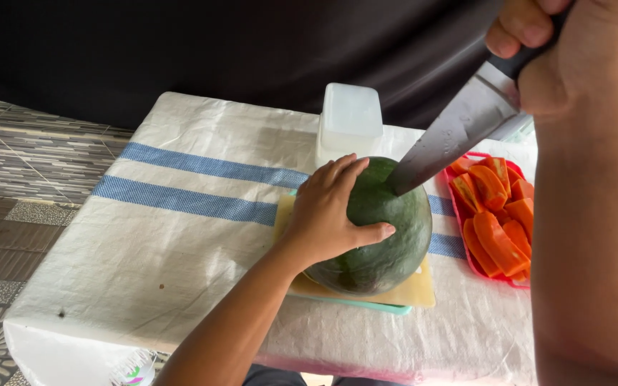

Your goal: Cutting a whole watermelon into halves and then into smaller wedges on a cutting board.

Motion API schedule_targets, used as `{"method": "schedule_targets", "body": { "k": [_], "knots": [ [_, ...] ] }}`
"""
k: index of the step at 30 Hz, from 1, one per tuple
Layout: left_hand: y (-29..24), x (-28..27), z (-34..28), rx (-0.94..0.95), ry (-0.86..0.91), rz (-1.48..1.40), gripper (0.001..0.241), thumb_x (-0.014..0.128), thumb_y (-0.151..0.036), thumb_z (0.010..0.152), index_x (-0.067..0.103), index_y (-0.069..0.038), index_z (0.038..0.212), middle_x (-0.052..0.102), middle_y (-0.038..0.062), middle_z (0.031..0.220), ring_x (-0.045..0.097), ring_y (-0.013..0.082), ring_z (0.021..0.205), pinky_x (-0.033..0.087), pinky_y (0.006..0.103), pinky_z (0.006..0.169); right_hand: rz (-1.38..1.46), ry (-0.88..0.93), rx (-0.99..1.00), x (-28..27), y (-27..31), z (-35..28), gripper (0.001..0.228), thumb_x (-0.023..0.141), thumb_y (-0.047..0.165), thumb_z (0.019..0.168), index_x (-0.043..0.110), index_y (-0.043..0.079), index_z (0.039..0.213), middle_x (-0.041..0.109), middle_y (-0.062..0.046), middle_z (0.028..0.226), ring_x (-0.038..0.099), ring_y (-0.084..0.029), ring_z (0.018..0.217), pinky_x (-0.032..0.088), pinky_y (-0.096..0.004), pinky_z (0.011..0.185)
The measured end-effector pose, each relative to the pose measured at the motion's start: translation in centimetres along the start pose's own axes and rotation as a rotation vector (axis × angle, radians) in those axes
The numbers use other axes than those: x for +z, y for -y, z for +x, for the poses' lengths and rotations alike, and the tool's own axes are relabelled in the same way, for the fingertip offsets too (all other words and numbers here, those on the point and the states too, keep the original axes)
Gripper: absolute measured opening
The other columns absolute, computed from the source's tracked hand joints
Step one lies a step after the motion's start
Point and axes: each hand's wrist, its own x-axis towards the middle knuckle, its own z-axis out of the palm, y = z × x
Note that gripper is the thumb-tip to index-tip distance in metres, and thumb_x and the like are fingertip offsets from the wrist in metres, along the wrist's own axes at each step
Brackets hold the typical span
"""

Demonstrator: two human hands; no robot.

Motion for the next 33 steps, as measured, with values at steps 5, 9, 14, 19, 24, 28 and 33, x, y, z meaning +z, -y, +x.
{"method": "schedule_targets", "body": {
  "k": [5, 9, 14, 19, 24, 28, 33],
  "knots": [
    [0.3, -0.1, 0.5, -0.016, 0.007, -0.02, 0.1, 0.072, -0.066, 0.074, 0.041, -0.012, 0.153, 0.039, 0.012, 0.161, 0.036, 0.0317, 0.148, 0.029, 0.0486, 0.116, 0.099, 0.054, -0.156, -1.6, -0.9, -0.5, 0.031, 0.061, 0.034, 0.087, 0.039, 0.023, 0.069, 0.033, 0.007, 0.065, 0.026, -0.008, 0.052, 0.031, -0.029, 0.056],
    [0.4, 0.0, 0.3, -0.031, 0.016, -0.012, 0.1, 0.071, -0.066, 0.075, 0.041, -0.013, 0.153, 0.039, 0.01, 0.161, 0.036, 0.0304, 0.148, 0.029, 0.0483, 0.116, 0.064, 0.037, -0.204, -0.9, -0.3, -2.2, 0.035, 0.061, 0.029, 0.089, 0.033, 0.022, 0.067, 0.03, 0.004, 0.065, 0.026, -0.01, 0.053, 0.032, -0.029, 0.055],
    [0.0, -0.3, 0.4, -0.04, 0.035, -0.003, 0.1, 0.072, -0.065, 0.075, 0.039, -0.013, 0.154, 0.037, 0.01, 0.163, 0.035, 0.0317, 0.148, 0.029, 0.049, 0.116, 0.128, 0.031, -0.294, 1.1, -0.5, -2.5, 0.031, 0.052, 0.008, 0.085, 0.029, 0.016, 0.066, 0.027, -0.003, 0.058, 0.026, -0.014, 0.045, 0.027, -0.031, 0.041],
    [-0.7, -0.8, -0.2, -0.034, 0.08, -0.003, 0.102, 0.067, -0.066, 0.076, 0.037, -0.01, 0.156, 0.035, 0.012, 0.163, 0.03, 0.0327, 0.149, 0.025, 0.0499, 0.117, 0.072, 0.194, -0.06, 4.3, -2.7, -4.2, 0.036, 0.073, 0.032, 0.093, 0.042, 0.016, 0.083, 0.032, -0.002, 0.055, 0.031, -0.013, 0.04, 0.03, -0.028, 0.038],
    [-0.5, -0.8, -0.8, -0.014, 0.017, -0.041, 0.1, 0.07, -0.064, 0.073, 0.041, -0.01, 0.152, 0.041, 0.011, 0.16, 0.038, 0.0305, 0.147, 0.03, 0.0487, 0.114, 0.116, 0.22, -0.136, 3.0, -3.4, -5.3, 0.031, 0.067, 0.026, 0.101, 0.041, 0.017, 0.087, 0.029, -0.003, 0.057, 0.03, -0.013, 0.043, 0.028, -0.028, 0.039],
    [0.1, -0.4, -0.9, 0.038, -0.051, -0.054, 0.097, 0.07, -0.062, 0.072, 0.045, -0.01, 0.15, 0.047, 0.009, 0.156, 0.044, 0.0285, 0.144, 0.037, 0.0477, 0.111, 0.067, 0.233, -0.256, 1.2, -3.6, -6.6, 0.037, 0.062, 0.032, 0.106, 0.032, 0.023, 0.087, 0.025, -0.003, 0.06, 0.026, -0.013, 0.045, 0.026, -0.029, 0.04],
    [-0.5, -0.9, -1.1, -0.006, 0.008, -0.07, 0.097, 0.067, -0.064, 0.074, 0.042, -0.011, 0.152, 0.043, 0.008, 0.159, 0.041, 0.0285, 0.144, 0.032, 0.0505, 0.112, 0.007, 0.272, -0.241, -1.9, -4.6, -7.6, 0.048, 0.061, 0.054, 0.1, 0.031, 0.023, 0.078, 0.019, 0.001, 0.06, 0.026, -0.013, 0.05, 0.026, -0.03, 0.05]
  ]
}}
